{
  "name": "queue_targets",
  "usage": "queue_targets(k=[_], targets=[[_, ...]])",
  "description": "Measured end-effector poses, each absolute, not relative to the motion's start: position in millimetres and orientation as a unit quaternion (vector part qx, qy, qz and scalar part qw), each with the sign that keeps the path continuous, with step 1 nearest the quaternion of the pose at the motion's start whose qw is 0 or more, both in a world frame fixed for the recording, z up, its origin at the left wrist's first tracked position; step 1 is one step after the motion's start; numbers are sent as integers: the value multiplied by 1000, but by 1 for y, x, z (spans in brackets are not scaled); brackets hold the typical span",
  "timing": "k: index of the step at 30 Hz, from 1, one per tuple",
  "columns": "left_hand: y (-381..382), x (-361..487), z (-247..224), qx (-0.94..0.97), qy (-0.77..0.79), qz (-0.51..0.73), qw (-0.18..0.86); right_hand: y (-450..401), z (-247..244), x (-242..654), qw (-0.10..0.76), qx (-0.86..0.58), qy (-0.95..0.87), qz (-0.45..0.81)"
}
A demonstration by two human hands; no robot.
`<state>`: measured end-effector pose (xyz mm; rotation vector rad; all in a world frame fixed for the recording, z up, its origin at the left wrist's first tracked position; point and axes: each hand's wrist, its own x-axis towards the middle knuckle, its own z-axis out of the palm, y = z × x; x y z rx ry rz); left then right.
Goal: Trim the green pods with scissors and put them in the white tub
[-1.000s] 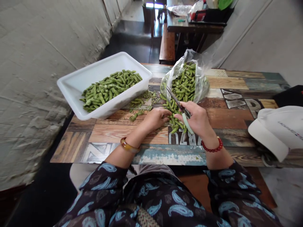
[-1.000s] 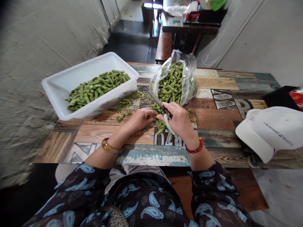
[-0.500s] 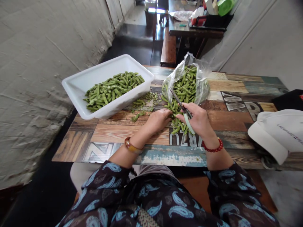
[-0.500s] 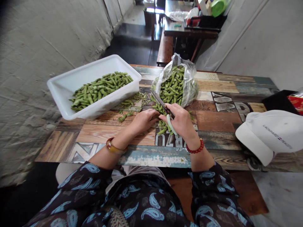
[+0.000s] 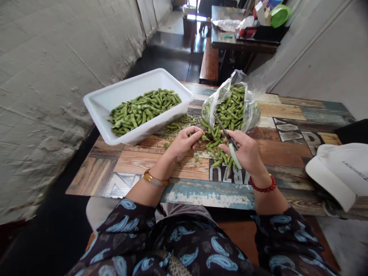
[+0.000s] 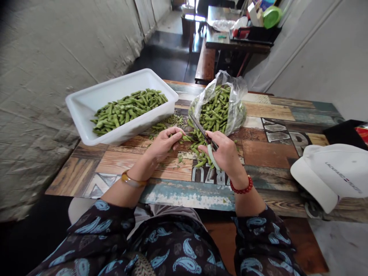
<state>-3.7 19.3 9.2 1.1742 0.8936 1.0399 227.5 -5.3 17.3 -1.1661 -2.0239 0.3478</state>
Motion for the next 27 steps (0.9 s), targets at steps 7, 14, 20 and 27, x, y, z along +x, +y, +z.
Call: queue_targets(k=[7,14,20,27], targets=[[16,-5,16,470,376,437,668,-3,12,228,356,-437,-818,121],[16,-6,18,448,360,463,675,-5,13,224,341,-420,-833,117],[19,-7,14,385,332,494,705,-6,15,224,340,-423,-833,105],[18,-5,12,363,298,494,732,-9,18,222,313,-431,-836,133]])
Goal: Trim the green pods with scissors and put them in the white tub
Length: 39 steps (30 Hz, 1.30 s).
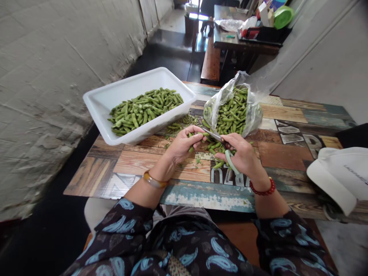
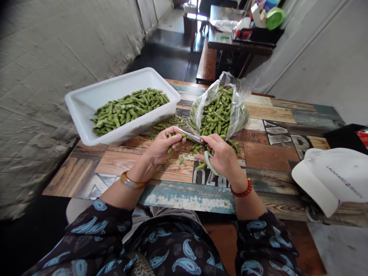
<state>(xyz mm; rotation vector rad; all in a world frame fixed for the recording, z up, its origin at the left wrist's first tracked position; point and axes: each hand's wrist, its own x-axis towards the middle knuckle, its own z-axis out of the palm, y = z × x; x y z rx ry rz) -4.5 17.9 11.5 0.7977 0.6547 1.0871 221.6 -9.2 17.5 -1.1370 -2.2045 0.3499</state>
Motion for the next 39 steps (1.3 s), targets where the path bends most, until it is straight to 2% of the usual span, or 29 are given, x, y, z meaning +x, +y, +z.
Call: queue_targets(k=[10,19,27,39], targets=[[16,1,11,374,287,468,748,-10,12,216,330,-412,-839,136],[15,-1,16,308,296,491,759,-13,13,211,320,-409,-845,131],[18,-6,15,393,326,499,700,-9,13,219,326,-430,-835,106],[17,-8,9,519,372,438,632,-13,22,218,280,-436,-838,172]])
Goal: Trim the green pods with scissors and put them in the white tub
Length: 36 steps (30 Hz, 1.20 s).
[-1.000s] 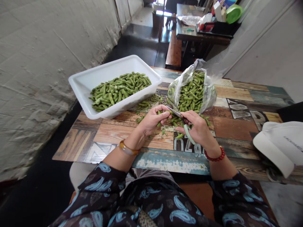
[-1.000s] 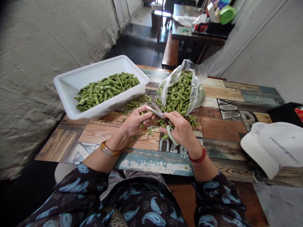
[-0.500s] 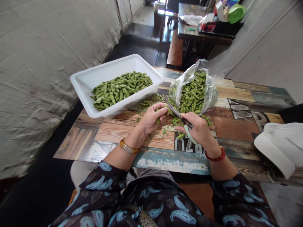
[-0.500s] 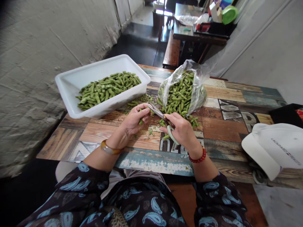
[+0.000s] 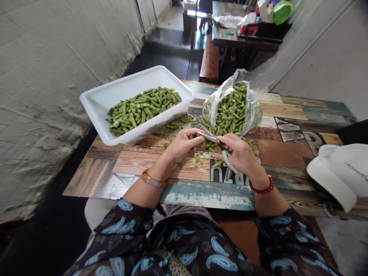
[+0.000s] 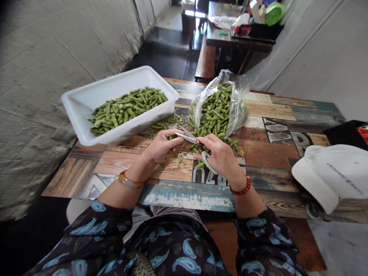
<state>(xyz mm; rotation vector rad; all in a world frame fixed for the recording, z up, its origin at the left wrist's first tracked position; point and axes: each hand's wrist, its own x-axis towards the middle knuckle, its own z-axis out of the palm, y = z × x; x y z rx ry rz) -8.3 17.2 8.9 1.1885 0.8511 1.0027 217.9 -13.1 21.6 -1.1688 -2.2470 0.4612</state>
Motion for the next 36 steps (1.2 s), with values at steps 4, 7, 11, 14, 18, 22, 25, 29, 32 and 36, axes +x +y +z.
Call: queue_targets(k=[4,7,11,14,18,22,25,29,32,36], targets=[[17,-10,11,569,379,411,603,-12,21,219,271,-433,-840,182],[17,-11,13,600,373,390,591,-12,21,220,270,-429,-841,191],[18,-13,14,617,364,384,583,-12,21,221,269,-422,-842,200],[18,-14,15,624,360,383,578,-12,20,222,274,-416,-843,200],[19,-14,15,634,356,382,571,-11,18,222,283,-405,-844,208],[19,-15,12,632,357,377,575,-11,19,223,286,-393,-850,205],[20,-14,11,621,365,363,590,-11,21,223,275,-390,-858,192],[19,-13,15,584,369,366,624,-11,20,222,262,-402,-858,185],[19,-11,17,535,355,394,658,-9,16,221,294,-424,-842,159],[16,-8,17,499,378,443,642,-7,12,222,337,-442,-823,120]])
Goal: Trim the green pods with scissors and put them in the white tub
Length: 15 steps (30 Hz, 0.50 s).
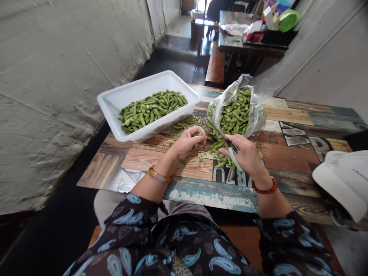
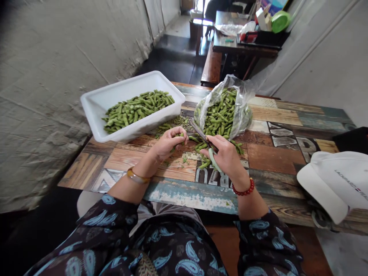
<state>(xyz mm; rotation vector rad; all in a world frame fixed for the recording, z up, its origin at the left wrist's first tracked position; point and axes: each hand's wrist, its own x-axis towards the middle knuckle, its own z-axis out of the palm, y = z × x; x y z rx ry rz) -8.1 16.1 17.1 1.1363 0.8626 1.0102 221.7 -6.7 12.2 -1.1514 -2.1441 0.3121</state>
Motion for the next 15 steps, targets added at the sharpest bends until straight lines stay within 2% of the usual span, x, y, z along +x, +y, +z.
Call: queue_targets(k=[5,9,12,15], targets=[[20,-19,41,530,410,512,538,-6,13,225,372,-436,-811,119],[49,-54,72,596,498,557,293,-6,17,227,392,-439,-801,112],[76,-88,85,638,575,500,108,-7,20,228,400,-439,-796,115],[86,-109,87,701,615,361,21,-7,23,230,410,-442,-789,118]])
